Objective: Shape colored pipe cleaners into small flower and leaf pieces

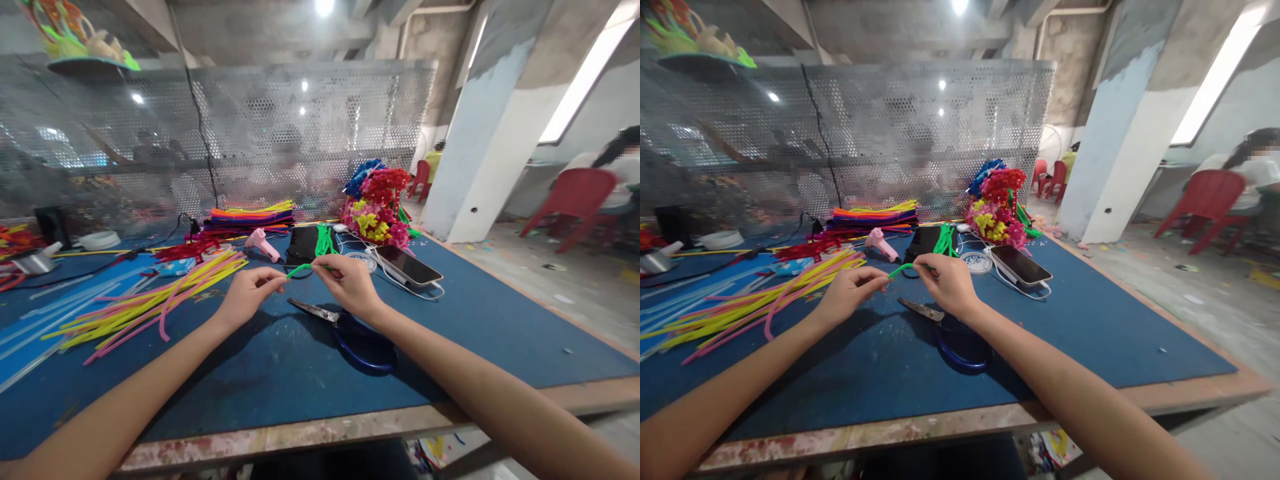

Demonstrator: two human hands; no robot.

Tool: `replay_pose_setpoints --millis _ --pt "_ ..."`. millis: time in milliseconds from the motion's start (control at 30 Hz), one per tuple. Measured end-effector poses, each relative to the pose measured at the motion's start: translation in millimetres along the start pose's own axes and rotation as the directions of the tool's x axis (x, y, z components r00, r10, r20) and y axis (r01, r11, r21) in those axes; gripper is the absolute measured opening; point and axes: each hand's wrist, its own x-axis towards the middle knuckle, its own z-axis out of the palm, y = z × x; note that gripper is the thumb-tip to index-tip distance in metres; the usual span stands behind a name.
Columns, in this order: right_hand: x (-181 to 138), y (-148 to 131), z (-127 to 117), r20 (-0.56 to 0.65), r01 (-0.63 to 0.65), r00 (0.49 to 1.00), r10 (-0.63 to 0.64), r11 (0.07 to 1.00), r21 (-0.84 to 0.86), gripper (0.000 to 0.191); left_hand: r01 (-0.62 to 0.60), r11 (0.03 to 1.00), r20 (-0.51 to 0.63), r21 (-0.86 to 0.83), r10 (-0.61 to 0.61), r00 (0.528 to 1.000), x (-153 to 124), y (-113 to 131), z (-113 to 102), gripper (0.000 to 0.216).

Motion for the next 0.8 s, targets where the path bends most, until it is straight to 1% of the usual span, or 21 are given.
replay_pose_setpoints --millis 100,167,200,267,333,400,467,567,667,733,800 --pt "-0.1 -3.1 -0.1 -0.023 -0.023 0.999 0.025 0.996 0.086 0.019 0.022 0.998 0.022 -0.065 -0.021 1.0 -0.7 0.8 0.9 0.025" --pt "0.5 -5.7 -0.4 -0.005 -0.082 0.996 0.085 0.976 0.2 0.02 0.044 0.99 0.066 -0.137 -0.035 0.997 -0.9 -0.7 2.1 0.025" --pt "0.9 -7.1 -0.6 0.025 -0.122 0.992 0.12 0.955 0.271 0.021 0.054 0.984 0.092 -0.17 -0.039 0.995 -0.8 -2.1 2.5 0.025" --pt "1.5 -9.8 -1.1 0.135 -0.204 0.978 0.162 0.888 0.413 0.022 0.068 0.973 0.13 -0.22 -0.039 0.991 0.0 -5.5 2.1 0.025" --pt "1.9 -11.6 -1.7 0.286 -0.28 0.947 0.145 0.808 0.518 0.023 0.074 0.969 0.155 -0.237 -0.038 0.987 1.3 -8.4 -0.2 0.025" --pt "2.5 -11.9 -2.3 0.398 -0.333 0.912 0.103 0.752 0.569 0.024 0.065 0.973 0.159 -0.223 -0.029 0.987 2.5 -9.3 -3.6 0.025" --pt "3.1 -11.0 -2.9 0.445 -0.356 0.892 0.08 0.732 0.581 0.024 0.044 0.98 0.155 -0.193 -0.013 0.988 3.4 -8.1 -6.9 0.025" --pt "4.4 -9.3 -3.8 0.463 -0.356 0.884 0.07 0.741 0.569 0.024 0.018 0.988 0.151 -0.157 0.006 0.989 3.7 -5.0 -9.9 0.027" --pt "6.0 -7.5 -6.9 0.481 -0.335 0.875 0.046 0.776 0.534 0.024 0.006 0.993 0.143 -0.118 0.011 0.99 3.4 -2.9 -10.6 0.029" --pt "7.4 -5.2 -10.7 0.506 -0.292 0.862 0.0 0.816 0.498 0.024 -0.005 0.996 0.135 -0.094 0.017 0.991 3.1 -2.3 -10.2 0.027" --pt "9.0 -1.2 -14.9 0.553 -0.206 0.829 -0.082 0.875 0.439 0.024 -0.016 0.998 0.149 -0.064 0.025 0.988 2.8 -2.1 -9.5 0.025"
